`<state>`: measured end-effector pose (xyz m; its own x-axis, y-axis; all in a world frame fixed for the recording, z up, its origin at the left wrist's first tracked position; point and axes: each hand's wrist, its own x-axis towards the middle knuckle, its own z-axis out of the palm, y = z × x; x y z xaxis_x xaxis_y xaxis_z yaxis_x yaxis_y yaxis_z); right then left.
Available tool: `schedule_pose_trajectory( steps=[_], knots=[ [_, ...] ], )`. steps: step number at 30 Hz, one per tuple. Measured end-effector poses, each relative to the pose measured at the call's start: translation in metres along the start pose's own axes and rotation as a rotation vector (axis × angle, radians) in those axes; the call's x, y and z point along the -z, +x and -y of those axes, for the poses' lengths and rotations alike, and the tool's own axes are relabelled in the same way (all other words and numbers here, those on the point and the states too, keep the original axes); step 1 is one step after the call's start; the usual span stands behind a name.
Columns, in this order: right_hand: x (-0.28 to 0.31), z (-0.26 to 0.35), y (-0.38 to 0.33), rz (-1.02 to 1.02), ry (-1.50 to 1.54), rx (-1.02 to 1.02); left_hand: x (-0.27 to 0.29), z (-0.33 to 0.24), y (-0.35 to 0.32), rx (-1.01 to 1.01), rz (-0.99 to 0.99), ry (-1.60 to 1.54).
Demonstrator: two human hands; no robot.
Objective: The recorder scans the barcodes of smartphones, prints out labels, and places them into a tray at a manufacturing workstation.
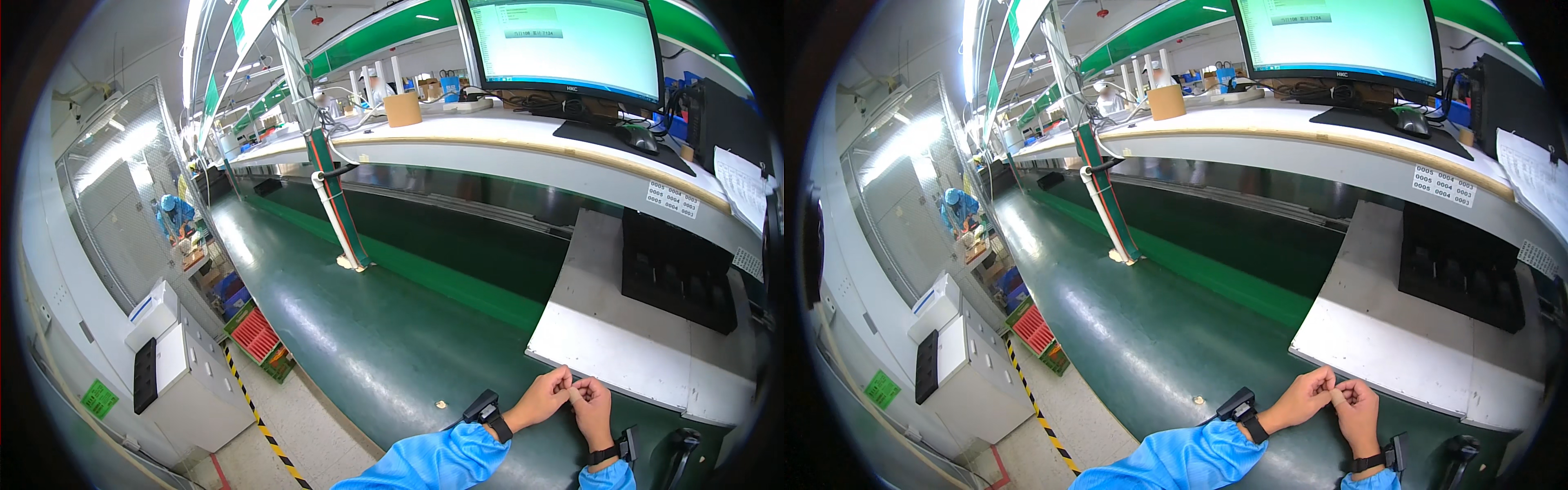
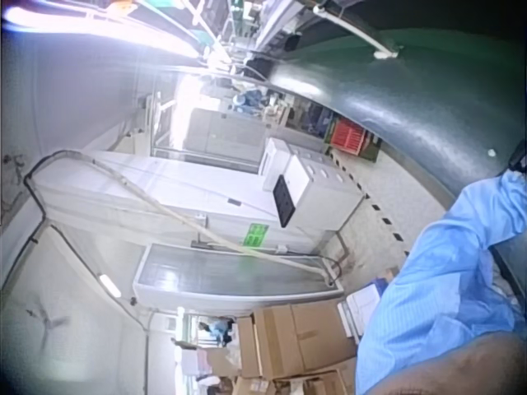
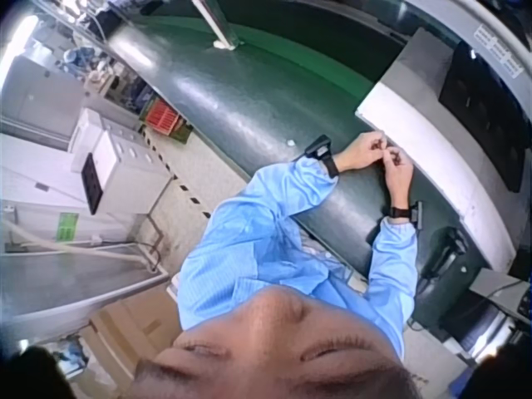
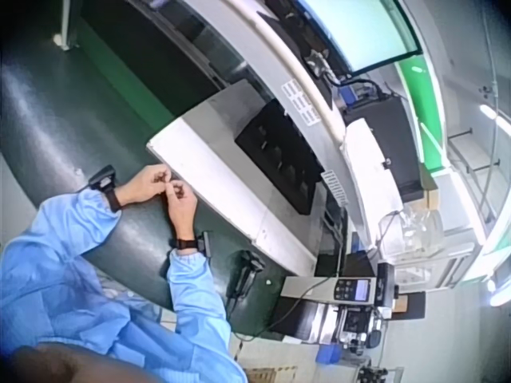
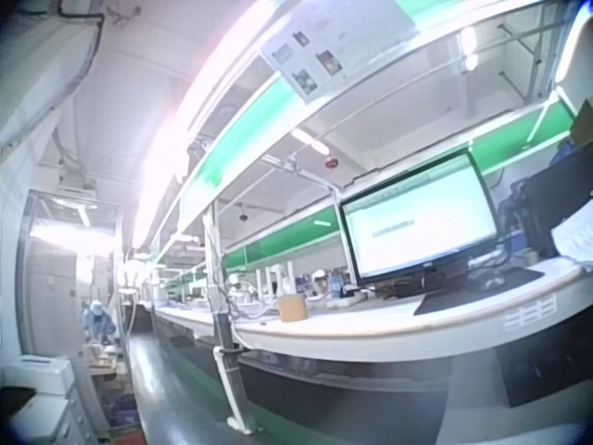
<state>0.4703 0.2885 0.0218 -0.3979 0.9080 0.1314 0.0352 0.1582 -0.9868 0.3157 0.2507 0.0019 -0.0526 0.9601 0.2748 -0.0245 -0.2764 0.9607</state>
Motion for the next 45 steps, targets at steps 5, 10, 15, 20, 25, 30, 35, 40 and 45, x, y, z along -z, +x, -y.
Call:
schedule_pose_trajectory(
  steps=[5, 10, 15, 20, 25, 30, 35, 40, 45],
  knots=[
    [0.001, 0.002, 0.000, 0.008, -0.015, -0.003, 0.000, 0.003, 0.000, 0.026, 0.002, 0.014],
    [0.001, 0.002, 0.002, 0.008, -0.010, 0.011, 0.000, 0.005, 0.004, -0.005, -0.005, -0.006],
    [0.000, 0.002, 0.003, 0.009, -0.010, 0.018, 0.001, -0.001, 0.003, 0.007, -0.006, 0.026],
    [-0.003, 0.006, -0.004, -0.001, 0.013, -0.027, 0.001, -0.002, -0.003, -0.004, -0.024, 0.019],
    [-0.001, 0.005, -0.008, -0.017, 0.006, -0.048, -0.002, -0.004, -0.006, -0.037, -0.014, 0.047],
    [0.000, 0.010, -0.001, -0.031, -0.119, 0.005, -0.002, -0.005, 0.001, -0.028, -0.017, 0.031],
    [-0.006, 0.011, 0.007, 0.015, -0.020, 0.001, 0.007, -0.017, 0.005, 0.044, -0.018, -0.019],
    [0.003, 0.005, 0.000, -0.006, -0.012, -0.050, -0.003, -0.014, 0.005, 0.069, 0.017, -0.038],
    [0.001, 0.007, -0.004, -0.001, 0.019, -0.075, -0.003, -0.020, 0.000, 0.085, 0.019, -0.065]
  ],
)
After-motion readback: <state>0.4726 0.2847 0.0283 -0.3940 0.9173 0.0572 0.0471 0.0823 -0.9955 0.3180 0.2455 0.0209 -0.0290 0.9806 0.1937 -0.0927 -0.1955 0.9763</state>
